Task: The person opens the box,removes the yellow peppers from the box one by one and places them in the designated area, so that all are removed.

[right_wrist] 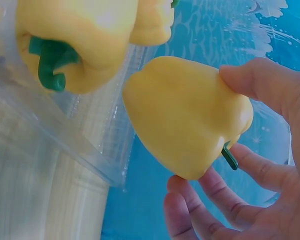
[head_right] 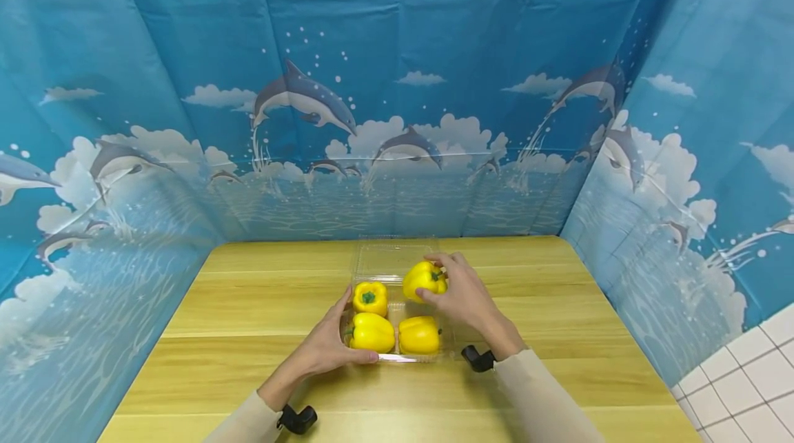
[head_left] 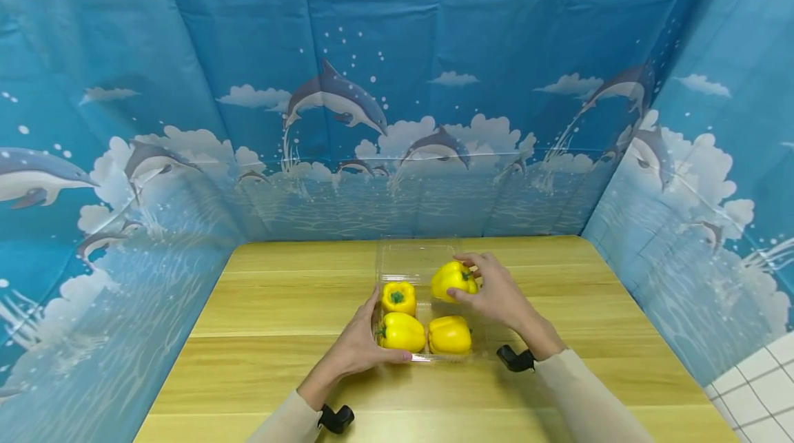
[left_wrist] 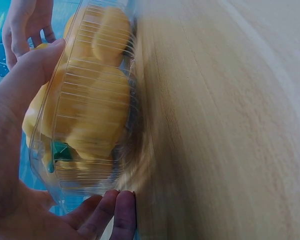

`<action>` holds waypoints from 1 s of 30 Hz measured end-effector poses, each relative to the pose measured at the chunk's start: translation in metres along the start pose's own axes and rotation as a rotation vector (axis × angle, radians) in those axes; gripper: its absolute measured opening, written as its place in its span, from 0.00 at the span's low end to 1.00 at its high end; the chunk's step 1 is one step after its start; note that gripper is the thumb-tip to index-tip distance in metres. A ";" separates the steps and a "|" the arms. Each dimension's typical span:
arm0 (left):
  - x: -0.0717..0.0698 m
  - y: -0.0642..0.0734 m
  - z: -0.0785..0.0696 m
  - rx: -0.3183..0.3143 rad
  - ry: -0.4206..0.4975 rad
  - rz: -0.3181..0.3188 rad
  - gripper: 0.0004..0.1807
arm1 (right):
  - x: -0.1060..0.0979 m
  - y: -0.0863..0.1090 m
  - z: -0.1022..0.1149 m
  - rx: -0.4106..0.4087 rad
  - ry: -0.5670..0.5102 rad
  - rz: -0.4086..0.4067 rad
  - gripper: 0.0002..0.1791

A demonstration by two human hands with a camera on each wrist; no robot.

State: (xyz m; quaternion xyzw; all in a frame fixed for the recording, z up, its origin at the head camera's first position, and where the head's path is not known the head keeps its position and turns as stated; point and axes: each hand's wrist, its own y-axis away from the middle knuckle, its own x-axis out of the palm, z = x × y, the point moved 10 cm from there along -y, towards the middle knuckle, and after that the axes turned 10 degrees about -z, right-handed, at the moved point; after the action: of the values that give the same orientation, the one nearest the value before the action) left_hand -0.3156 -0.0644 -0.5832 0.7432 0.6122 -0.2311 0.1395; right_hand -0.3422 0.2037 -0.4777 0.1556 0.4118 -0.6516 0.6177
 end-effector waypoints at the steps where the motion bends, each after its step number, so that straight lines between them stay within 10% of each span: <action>1: 0.000 0.000 0.000 0.000 -0.001 -0.001 0.84 | -0.002 0.000 -0.001 0.000 -0.001 -0.007 0.40; 30: 0.001 0.001 0.002 0.005 0.020 -0.014 0.83 | -0.034 0.006 -0.016 0.006 0.040 -0.095 0.39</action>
State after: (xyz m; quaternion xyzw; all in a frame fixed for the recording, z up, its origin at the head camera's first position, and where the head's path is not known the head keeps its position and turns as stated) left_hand -0.3151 -0.0648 -0.5850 0.7416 0.6180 -0.2263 0.1298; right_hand -0.3353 0.2392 -0.4649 0.1507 0.4288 -0.6783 0.5773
